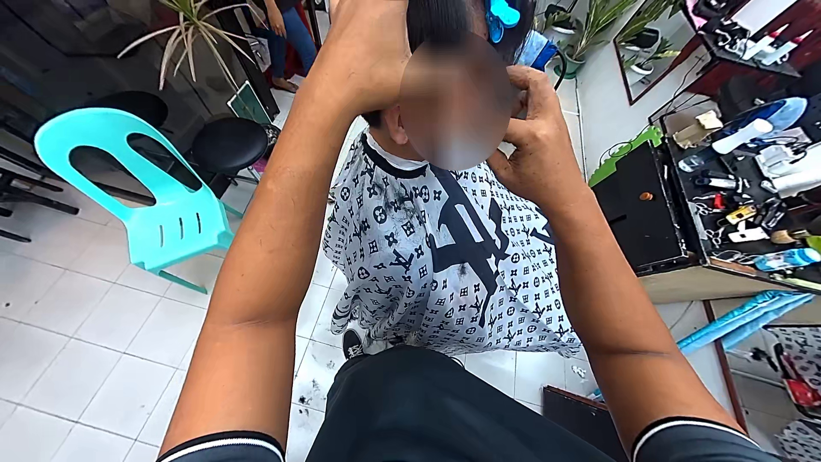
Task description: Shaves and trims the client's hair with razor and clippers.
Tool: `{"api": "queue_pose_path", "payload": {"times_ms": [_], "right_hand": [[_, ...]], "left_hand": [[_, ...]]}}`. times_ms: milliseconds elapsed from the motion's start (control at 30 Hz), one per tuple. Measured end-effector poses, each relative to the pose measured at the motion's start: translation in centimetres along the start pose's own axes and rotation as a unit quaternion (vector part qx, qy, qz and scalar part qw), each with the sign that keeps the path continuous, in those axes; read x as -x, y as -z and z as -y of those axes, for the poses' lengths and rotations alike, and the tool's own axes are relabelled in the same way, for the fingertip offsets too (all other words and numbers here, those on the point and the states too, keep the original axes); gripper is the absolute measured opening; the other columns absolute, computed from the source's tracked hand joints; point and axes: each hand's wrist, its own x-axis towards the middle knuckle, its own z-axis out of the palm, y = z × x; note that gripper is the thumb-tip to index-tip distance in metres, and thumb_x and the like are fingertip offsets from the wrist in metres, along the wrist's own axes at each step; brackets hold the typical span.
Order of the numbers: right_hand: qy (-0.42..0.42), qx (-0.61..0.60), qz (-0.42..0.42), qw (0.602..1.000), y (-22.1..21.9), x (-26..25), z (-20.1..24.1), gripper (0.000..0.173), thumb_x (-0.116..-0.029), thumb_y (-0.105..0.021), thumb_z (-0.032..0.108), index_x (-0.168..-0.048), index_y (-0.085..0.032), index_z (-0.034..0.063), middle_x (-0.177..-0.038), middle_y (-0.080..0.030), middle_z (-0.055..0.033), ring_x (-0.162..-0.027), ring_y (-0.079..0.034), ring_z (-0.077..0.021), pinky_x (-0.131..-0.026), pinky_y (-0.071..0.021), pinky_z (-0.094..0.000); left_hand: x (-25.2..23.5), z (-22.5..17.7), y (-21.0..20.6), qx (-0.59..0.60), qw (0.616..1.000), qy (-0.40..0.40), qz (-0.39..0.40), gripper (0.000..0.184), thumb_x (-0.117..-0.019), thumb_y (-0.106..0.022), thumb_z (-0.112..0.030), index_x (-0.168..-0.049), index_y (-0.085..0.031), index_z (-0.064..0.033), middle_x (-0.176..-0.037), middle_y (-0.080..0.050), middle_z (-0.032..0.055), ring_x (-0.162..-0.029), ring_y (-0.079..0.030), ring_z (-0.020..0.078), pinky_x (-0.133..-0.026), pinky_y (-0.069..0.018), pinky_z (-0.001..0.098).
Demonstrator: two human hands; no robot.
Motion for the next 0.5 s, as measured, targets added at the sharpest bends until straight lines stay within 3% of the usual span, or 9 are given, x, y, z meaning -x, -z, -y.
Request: {"api": "queue_pose_path", "payload": {"times_ms": [67,133,200,233,400,500], "right_hand": [[-0.008,-0.02,-0.009,1.0,1.4,0.9,0.8,0.019,-0.0979,-0.066,0.022,-0.101,-0.077,0.0079,-0.141,-0.05,-0.0291,-0.108,-0.059,-0.0324,-0.095,-0.0493,-0.0449],[-0.017,-0.027,-0.021,0.999,2.7,2.0,1.7,0.018,-0.097,-0.067,0.022,-0.1,-0.077,0.0063,-0.14,-0.051,-0.029,-0.103,-0.061,-0.0306,-0.089,-0.0517,-0.0424],[-0.031,-0.031,-0.015,0.999,3.7,3.4,2.5,0.018,-0.0968,-0.067,0.021,-0.102,-0.076,0.0063,-0.142,-0.049,-0.0261,-0.1,-0.061,-0.0262,-0.084,-0.054,-0.0375],[-0.035,-0.035,-0.018,0.999,3.9,4.0,2.7,0.018,-0.0969,-0.067,0.021,-0.102,-0.076,0.0064,-0.142,-0.049,-0.0255,-0.1,-0.062,-0.0242,-0.082,-0.0543,-0.0357],[-0.084,-0.101,-0.065,0.989,4.5,8.3,3.3,0.022,-0.0989,-0.065,0.024,-0.104,-0.075,0.005,-0.135,-0.059,-0.0167,-0.1,-0.063,-0.0139,-0.084,-0.0546,-0.028],[-0.133,-0.183,-0.078,0.971,4.9,12.0,4.3,0.024,-0.1028,-0.061,0.024,-0.112,-0.07,0.0043,-0.115,-0.069,-0.0072,-0.095,-0.065,-0.0052,-0.08,-0.0554,-0.0209]], "left_hand": [[1.8,0.9,-1.1,0.026,0.985,-0.049,-0.164,0.087,-0.0781,-0.062,-0.08,-0.127,-0.067,-0.008,-0.122,-0.068,0.0136,-0.123,-0.059,0.0299,-0.11,-0.0372,0.0601],[3.9,1.4,-2.6,0.008,0.959,-0.099,-0.266,0.072,-0.0909,-0.063,-0.063,-0.139,-0.062,-0.009,-0.141,-0.054,0.0266,-0.137,-0.046,0.0427,-0.113,-0.0295,0.0668],[5.5,1.7,-4.7,-0.041,0.954,-0.139,-0.263,0.065,-0.0939,-0.063,-0.057,-0.148,-0.055,-0.021,-0.158,-0.036,0.0294,-0.149,-0.028,0.0481,-0.115,-0.0189,0.0743],[6.1,1.9,-5.8,-0.063,0.954,-0.152,-0.252,0.063,-0.094,-0.063,-0.058,-0.147,-0.056,-0.0252,-0.159,-0.034,0.0292,-0.15,-0.024,0.0494,-0.113,-0.0176,0.0766],[9.9,2.8,-10.2,-0.112,0.958,-0.17,-0.204,0.043,-0.096,-0.065,-0.05,-0.133,-0.068,-0.029,-0.157,-0.042,0.0224,-0.15,-0.029,0.0452,-0.114,-0.0171,0.0759],[14.3,1.8,-12.7,-0.076,0.963,-0.17,-0.197,0.031,-0.0958,-0.067,-0.048,-0.113,-0.077,-0.0253,-0.153,-0.048,0.0171,-0.15,-0.031,0.0404,-0.115,-0.015,0.0748]]}}
